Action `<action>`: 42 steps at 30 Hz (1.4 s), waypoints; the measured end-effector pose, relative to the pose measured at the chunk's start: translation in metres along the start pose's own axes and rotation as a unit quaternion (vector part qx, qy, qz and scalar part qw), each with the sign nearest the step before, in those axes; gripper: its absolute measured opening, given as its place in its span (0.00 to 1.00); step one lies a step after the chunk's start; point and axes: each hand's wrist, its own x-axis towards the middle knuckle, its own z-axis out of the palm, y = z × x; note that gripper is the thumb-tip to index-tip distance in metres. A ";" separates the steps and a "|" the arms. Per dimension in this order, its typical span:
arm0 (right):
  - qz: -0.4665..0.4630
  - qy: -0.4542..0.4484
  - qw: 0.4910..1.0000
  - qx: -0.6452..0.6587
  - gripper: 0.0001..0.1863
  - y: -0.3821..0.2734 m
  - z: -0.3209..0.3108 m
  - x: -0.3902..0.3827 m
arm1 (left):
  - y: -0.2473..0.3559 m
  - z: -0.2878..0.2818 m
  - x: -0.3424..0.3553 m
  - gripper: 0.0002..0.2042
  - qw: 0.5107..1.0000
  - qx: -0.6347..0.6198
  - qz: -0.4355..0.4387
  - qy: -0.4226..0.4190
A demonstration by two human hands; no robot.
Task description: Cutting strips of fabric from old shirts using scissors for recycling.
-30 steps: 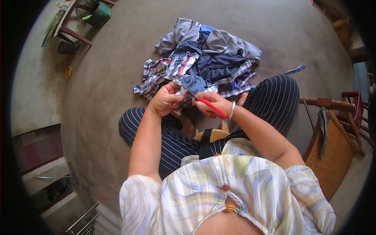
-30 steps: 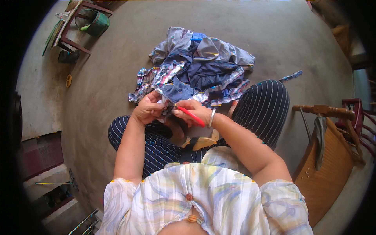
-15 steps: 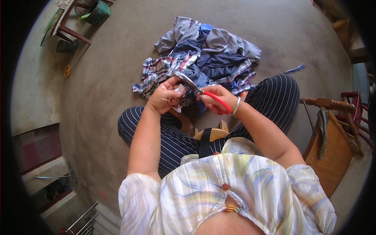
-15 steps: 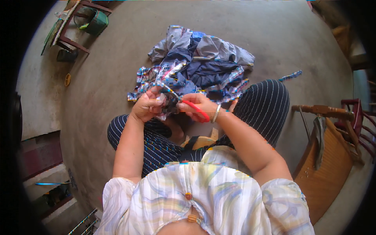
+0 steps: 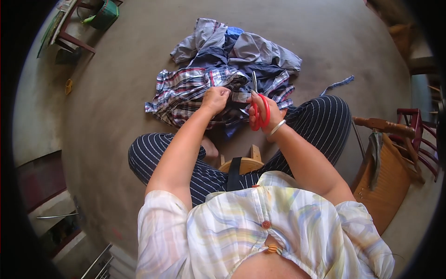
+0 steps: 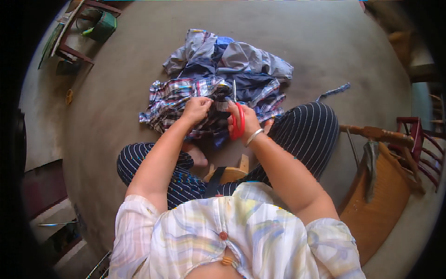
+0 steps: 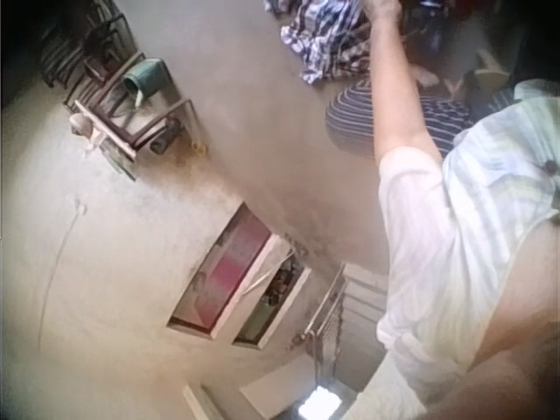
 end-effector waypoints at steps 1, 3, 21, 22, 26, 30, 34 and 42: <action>-0.009 0.033 0.999 0.010 0.18 -0.001 -0.002 -0.001 | 0.006 0.007 0.006 0.10 0.997 0.041 0.058 -0.020; -0.021 0.032 0.999 0.016 0.18 -0.005 -0.004 -0.001 | 0.018 0.019 0.017 0.14 0.995 0.084 0.037 0.043; 0.067 -0.097 0.992 -0.043 0.13 0.016 0.000 -0.001 | -0.009 -0.039 -0.001 0.14 0.999 0.036 0.040 0.002; 0.017 -0.059 0.996 -0.070 0.11 0.017 0.002 0.001 | -0.011 -0.039 -0.006 0.13 0.995 -0.023 0.069 0.065; -0.042 0.055 0.997 0.026 0.11 0.014 -0.001 0.008 | -0.017 -0.034 -0.021 0.13 0.957 -0.001 -0.021 0.291; -0.012 0.077 0.995 0.054 0.13 0.011 -0.008 0.008 | -0.021 -0.006 -0.032 0.13 0.994 0.085 -0.072 -0.022; 0.009 0.084 0.995 0.051 0.12 0.014 -0.012 0.006 | -0.011 0.020 -0.024 0.12 0.991 0.121 -0.039 0.030; 0.079 0.067 0.995 0.013 0.13 0.020 -0.013 0.009 | 0.017 0.015 -0.006 0.09 0.973 0.224 0.055 0.014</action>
